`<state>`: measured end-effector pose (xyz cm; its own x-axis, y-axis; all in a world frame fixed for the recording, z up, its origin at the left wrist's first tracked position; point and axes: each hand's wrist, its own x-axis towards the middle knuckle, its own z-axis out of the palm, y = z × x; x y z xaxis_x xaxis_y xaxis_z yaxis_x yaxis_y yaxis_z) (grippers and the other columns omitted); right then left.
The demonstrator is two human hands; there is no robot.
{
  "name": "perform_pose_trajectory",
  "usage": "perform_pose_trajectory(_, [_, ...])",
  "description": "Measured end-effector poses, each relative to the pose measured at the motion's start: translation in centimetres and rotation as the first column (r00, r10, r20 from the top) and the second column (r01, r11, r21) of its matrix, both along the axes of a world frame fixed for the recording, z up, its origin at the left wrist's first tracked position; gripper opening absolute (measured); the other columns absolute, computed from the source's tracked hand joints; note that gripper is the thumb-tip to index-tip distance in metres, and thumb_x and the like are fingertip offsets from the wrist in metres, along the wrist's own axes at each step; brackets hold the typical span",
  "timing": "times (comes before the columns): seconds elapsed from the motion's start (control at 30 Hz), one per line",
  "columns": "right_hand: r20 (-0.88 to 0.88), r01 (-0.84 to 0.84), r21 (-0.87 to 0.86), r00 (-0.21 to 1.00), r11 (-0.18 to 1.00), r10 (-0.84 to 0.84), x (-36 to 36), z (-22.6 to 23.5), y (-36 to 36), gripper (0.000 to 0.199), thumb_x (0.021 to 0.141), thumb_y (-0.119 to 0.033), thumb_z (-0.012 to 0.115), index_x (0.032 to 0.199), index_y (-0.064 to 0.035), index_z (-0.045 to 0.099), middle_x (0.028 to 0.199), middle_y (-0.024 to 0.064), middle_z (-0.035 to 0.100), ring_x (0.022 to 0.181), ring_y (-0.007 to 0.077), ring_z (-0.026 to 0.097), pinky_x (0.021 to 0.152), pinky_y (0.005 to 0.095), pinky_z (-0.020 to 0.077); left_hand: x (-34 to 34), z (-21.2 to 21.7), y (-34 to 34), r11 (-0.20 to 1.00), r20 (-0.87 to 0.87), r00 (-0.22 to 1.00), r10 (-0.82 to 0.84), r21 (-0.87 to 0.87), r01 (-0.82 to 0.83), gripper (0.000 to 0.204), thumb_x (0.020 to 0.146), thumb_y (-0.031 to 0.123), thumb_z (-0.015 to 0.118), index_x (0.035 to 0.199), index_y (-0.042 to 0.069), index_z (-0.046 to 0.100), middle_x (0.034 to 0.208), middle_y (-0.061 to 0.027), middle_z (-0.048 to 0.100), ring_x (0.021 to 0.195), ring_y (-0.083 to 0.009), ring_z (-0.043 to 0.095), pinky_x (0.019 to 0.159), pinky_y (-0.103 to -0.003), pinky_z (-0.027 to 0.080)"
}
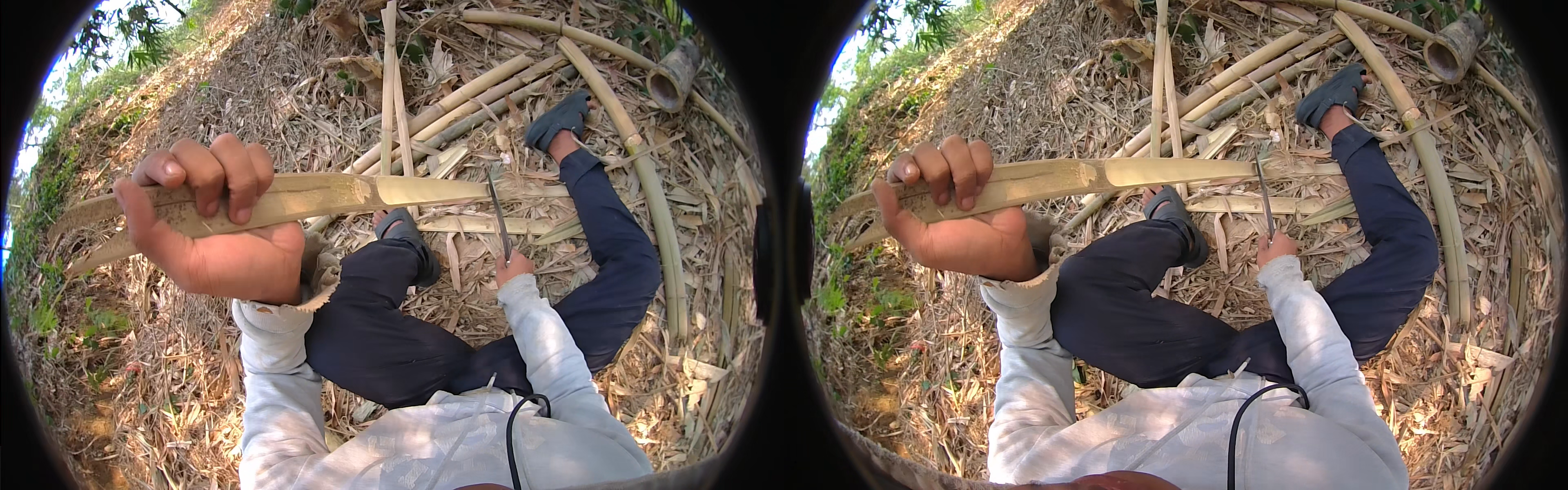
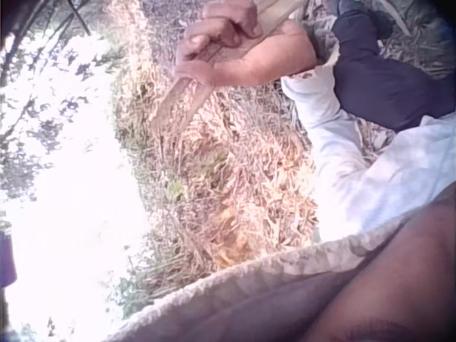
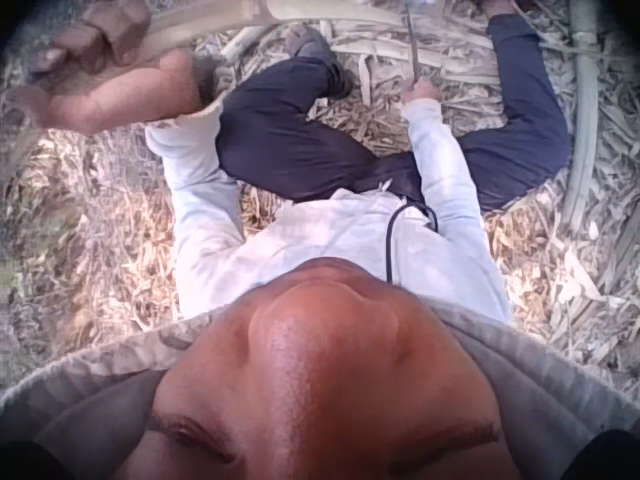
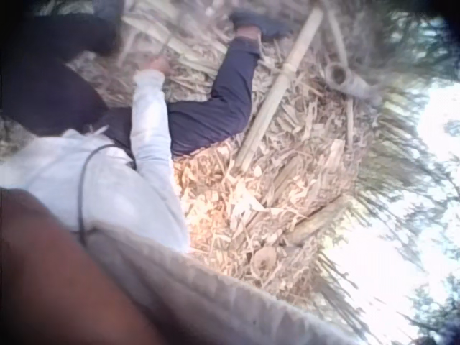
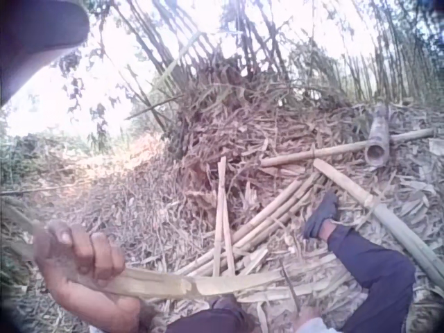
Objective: The person shaves and splits segments of bamboo using a large blade while sitting on the ground.
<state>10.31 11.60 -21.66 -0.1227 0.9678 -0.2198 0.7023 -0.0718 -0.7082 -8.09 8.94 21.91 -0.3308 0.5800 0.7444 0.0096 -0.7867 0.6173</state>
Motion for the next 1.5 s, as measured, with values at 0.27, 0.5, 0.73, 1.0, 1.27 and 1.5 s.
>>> perform_pose_trajectory(0.27, [-0.597, -0.012, 0.398, 0.756, 0.917, 0.268, -0.2, 22.5, -6.0, 0.022, 0.095, -0.021, 0.061, 0.099, -0.0006, 0.064, 0.071, 0.0171, 0.064, 0.062, 0.0346, 0.065, 0.054, 0.0399, 0.0510, 1.7, -0.8, -1.3, 0.980, -0.115, 0.974, -0.196, -0.038, 0.193, 0.036, 0.102, 0.040, 0.039, 0.084, 0.009, 0.047, 0.059, 0.0008, 0.034, 0.046, -0.0088, 0.027, 0.045, -0.027, 0.021])
perform_pose_trajectory(0.5, [-0.477, -0.084, 0.441, 0.821, 0.894, 0.313, -0.3, 19.6, -7.2, 0.016, 0.092, -0.009, 0.062, 0.104, 0.0013, 0.062, 0.074, 0.0173, 0.066, 0.062, 0.0324, 0.067, 0.055, 0.0364, 0.0531, 2.0, -0.8, -2.1, 0.987, -0.117, 0.981, -0.154, -0.070, 0.147, 0.035, 0.102, 0.038, 0.039, 0.080, 0.012, 0.043, 0.056, 0.0014, 0.032, 0.045, -0.0087, 0.026, 0.044, -0.027, 0.021])
perform_pose_trajectory(0.73, [-0.514, -0.074, 0.515, 0.770, 0.854, 0.377, 0.4, 23.3, -8.0, 0.015, 0.091, -0.011, 0.062, 0.101, 0.0007, 0.063, 0.071, 0.0171, 0.065, 0.061, 0.0328, 0.067, 0.054, 0.0384, 0.0525, 2.2, -1.3, -2.9, 0.978, -0.182, 0.961, -0.207, -0.071, 0.197, 0.033, 0.103, 0.037, 0.037, 0.082, 0.011, 0.041, 0.060, 0.0011, 0.033, 0.046, -0.0093, 0.026, 0.046, -0.028, 0.023])
perform_pose_trajectory(1.0, [-0.452, -0.120, 0.370, 0.843, 0.921, 0.292, 1.7, 20.4, -5.5, 0.014, 0.094, -0.012, 0.060, 0.097, 0.0011, 0.063, 0.065, 0.0175, 0.062, 0.057, 0.0346, 0.064, 0.052, 0.0385, 0.0496, 2.1, -1.2, -3.4, 0.980, -0.232, 0.954, -0.192, -0.091, 0.175, 0.033, 0.104, 0.041, 0.035, 0.085, 0.013, 0.039, 0.059, 0.0007, 0.034, 0.046, -0.0099, 0.028, 0.046, -0.028, 0.023])
perform_pose_trajectory(1.27, [-0.325, -0.111, 0.190, 0.931, 0.976, 0.169, 1.7, 12.9, -3.6, 0.020, 0.095, -0.021, 0.058, 0.092, -0.0012, 0.061, 0.061, 0.0175, 0.059, 0.055, 0.0367, 0.062, 0.051, 0.0436, 0.0476, 2.7, -0.7, -2.1, 0.963, -0.177, 0.951, -0.253, -0.144, 0.229, 0.030, 0.101, 0.037, 0.042, 0.084, 0.012, 0.044, 0.059, 0.0017, 0.035, 0.049, -0.0085, 0.030, 0.050, -0.027, 0.024])
perform_pose_trajectory(1.5, [-0.377, -0.093, 0.333, 0.899, 0.938, 0.223, 2.3, 13.9, -4.2, 0.025, 0.097, -0.027, 0.057, 0.093, -0.0023, 0.063, 0.064, 0.0195, 0.061, 0.060, 0.0391, 0.063, 0.055, 0.0457, 0.0480, 1.8, -0.7, -2.8, 0.933, -0.228, 0.909, -0.350, -0.175, 0.315, 0.026, 0.100, 0.036, 0.042, 0.086, 0.014, 0.044, 0.060, 0.0023, 0.036, 0.049, -0.0079, 0.029, 0.051, -0.027, 0.025])
